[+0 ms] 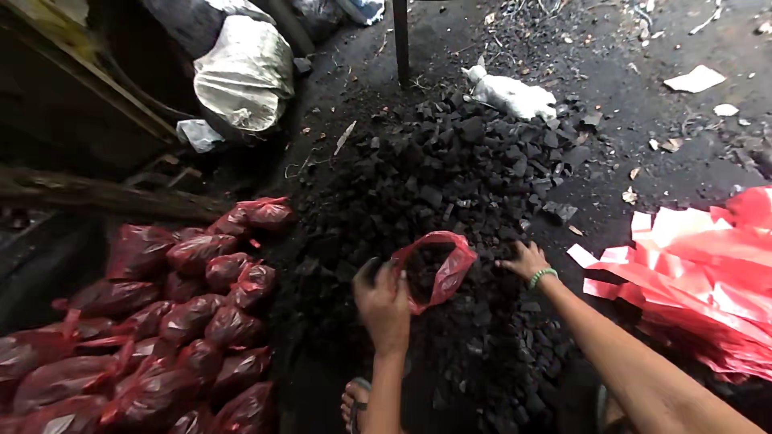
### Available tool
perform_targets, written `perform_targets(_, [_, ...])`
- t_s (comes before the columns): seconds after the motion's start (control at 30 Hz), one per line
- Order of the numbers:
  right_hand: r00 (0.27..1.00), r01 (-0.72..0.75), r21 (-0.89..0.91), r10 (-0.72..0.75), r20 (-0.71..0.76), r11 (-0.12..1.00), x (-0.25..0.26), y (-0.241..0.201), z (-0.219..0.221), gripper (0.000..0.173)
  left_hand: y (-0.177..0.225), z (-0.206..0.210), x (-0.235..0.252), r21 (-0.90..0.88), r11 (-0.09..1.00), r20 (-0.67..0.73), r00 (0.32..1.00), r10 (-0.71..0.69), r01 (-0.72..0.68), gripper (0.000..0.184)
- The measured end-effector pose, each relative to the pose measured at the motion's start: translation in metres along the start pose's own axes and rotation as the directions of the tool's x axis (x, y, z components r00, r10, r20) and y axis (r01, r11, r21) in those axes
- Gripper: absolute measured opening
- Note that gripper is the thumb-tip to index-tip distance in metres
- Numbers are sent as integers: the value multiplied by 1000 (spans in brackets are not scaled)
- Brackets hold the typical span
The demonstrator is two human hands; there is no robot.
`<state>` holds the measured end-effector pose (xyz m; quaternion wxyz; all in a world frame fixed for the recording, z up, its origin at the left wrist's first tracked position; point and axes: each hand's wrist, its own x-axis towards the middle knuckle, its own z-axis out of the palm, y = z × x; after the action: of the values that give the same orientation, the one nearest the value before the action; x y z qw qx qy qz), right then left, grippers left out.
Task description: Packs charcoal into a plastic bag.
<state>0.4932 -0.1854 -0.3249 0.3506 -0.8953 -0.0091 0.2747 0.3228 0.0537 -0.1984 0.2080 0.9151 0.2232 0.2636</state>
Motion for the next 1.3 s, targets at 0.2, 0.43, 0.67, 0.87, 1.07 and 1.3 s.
perform_targets(0.2, [990,-137,-78,139,30,988,-51,35,70,76,-38,45,-102,-378,496,280,607,-744,782,50])
perform_targets(0.43, [983,-129,85,117,139,988,-83,52,80,78,20,99,-126,5,573,543,479,-690,820,58])
perform_targets(0.67, [981,-97,608,-28,192,788,-102,39,123,67,20,100,-145,-124,475,598,448,-665,871,54])
perform_targets(0.87, [978,-208,825,85,193,526,-125,23,122,63,16,100,-149,-416,53,691,354,-630,908,51])
perform_targets(1.07, [998,-53,941,58,36,335,-129,1,108,63,54,81,-139,-561,214,557,556,-617,800,45])
perform_targets(1.3, [950,279,925,-217,-225,260,-131,-92,54,81,87,28,-61,-730,348,370,769,-522,588,43])
